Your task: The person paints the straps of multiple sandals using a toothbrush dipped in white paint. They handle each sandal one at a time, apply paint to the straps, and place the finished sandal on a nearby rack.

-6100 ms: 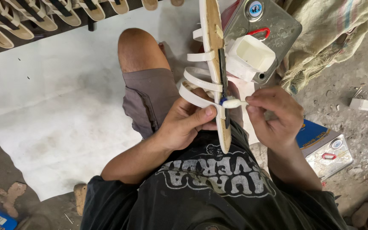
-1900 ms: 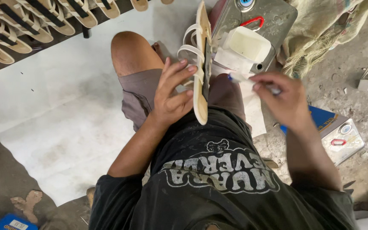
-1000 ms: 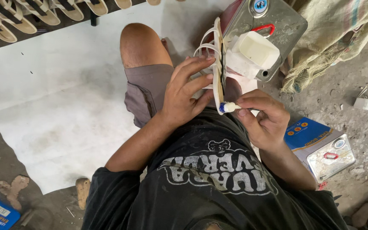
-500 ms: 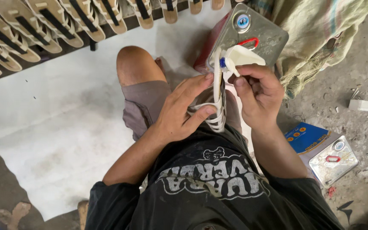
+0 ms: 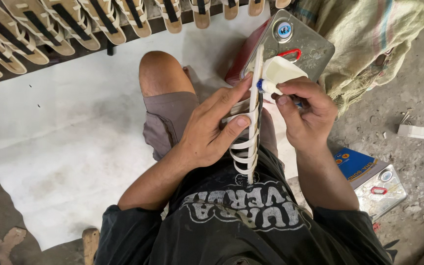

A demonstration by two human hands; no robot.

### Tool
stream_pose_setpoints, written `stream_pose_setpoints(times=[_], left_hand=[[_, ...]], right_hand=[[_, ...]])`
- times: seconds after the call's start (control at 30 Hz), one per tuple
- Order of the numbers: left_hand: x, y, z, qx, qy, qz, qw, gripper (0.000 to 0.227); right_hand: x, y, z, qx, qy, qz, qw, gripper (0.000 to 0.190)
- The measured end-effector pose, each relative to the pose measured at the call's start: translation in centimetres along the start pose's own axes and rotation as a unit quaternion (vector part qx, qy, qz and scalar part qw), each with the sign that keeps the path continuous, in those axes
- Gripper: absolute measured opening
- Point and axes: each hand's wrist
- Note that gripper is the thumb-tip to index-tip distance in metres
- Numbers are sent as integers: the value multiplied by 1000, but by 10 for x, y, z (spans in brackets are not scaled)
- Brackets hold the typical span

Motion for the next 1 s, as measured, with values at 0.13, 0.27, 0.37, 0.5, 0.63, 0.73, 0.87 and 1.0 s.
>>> stream_pose_setpoints(times=[0.13,0.27,0.37,0.5,0.63,0.73,0.87,1.0], left_hand=[[4,-1,1,10,-4,17,1000,52],[6,0,2,17,-6,16,1000,51],[8,0,3,16,3,27,1000,52],[9,-1,1,17,-2,53,998,51],[7,-2,2,26,4,72,997,52],[6,0,4,38,-13,78,996,50],[4,-2,5,22,0,79,997,52],[4,-4,3,4,40,94,995,59]], right_hand=[[-5,5,-2,-11,17,26,999,14],[-11,9,-4,-26,25,59,998,13],[-13,11,-5,-33,44,85,995,12],[-12,14,-5,-42,57,80,994,13],[-11,15,-1,-61,63,95,992,14],[-13,17,2,-82,78,97,989,15],[-15,19,5,-77,66,106,989,14],[-14,17,4,-42,67,140,987,13]])
Point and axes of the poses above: each hand's wrist, its own z-axis away from the middle knuckle, its own y-axis out of the back of the hand, x = y × z, and after that the axes turned 14 degrees about -x, right-handed
